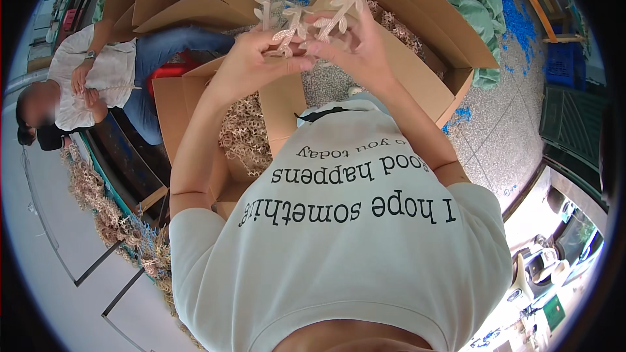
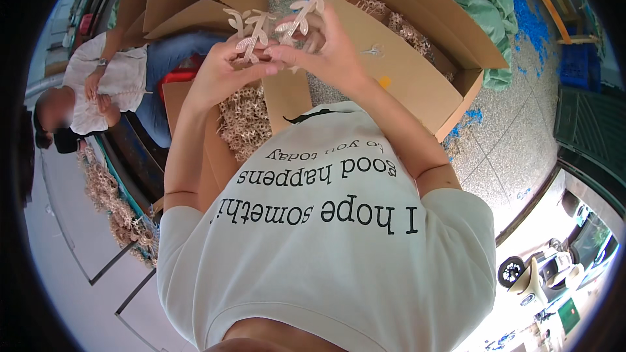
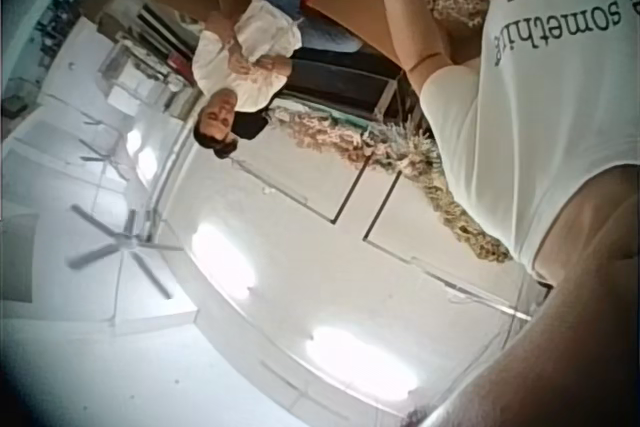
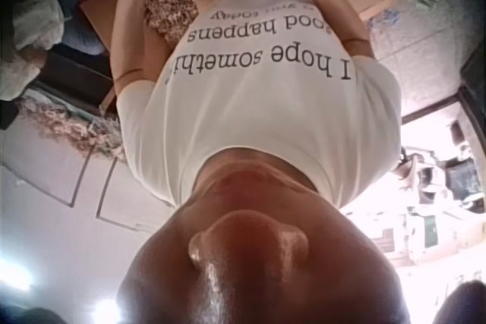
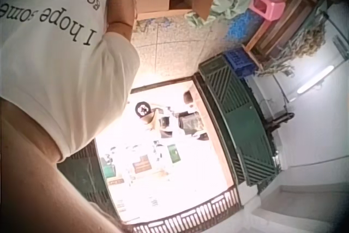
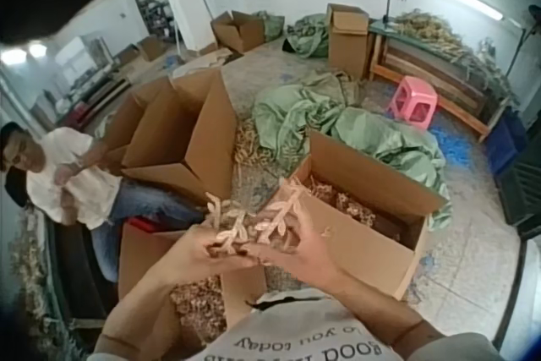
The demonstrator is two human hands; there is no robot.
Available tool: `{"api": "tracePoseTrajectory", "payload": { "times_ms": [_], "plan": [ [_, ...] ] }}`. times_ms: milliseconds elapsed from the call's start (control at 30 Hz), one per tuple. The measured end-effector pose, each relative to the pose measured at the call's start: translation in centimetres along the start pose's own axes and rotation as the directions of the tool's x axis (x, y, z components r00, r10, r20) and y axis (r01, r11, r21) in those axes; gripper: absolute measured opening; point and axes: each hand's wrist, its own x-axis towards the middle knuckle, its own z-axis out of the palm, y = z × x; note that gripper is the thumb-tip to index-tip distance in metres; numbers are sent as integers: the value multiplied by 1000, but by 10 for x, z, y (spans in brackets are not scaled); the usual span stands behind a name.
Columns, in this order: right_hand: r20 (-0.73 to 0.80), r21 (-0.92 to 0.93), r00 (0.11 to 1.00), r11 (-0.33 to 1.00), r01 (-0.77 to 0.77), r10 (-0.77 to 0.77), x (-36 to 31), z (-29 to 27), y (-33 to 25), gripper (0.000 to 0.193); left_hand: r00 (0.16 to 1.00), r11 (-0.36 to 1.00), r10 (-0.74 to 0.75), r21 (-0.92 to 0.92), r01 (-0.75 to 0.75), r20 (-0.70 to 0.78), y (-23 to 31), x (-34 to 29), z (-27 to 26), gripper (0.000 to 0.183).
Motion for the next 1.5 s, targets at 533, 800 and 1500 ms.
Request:
{"api": "tracePoseTrajectory", "payload": {
  "times_ms": [533,800,1500],
  "plan": [
    [2,-61,970,969,-241,242,26,-37,-35,19,968,961,247,121,-250,41,0,2,1,13],
    [55,-51,932,933,-357,359,23,-33,-21,23,947,920,314,226,-321,68,-5,0,1,13],
    [-37,-36,999,999,-5,4,10,-13,-23,48,996,997,1,76,6,-87,-18,0,4,18]
  ]
}}
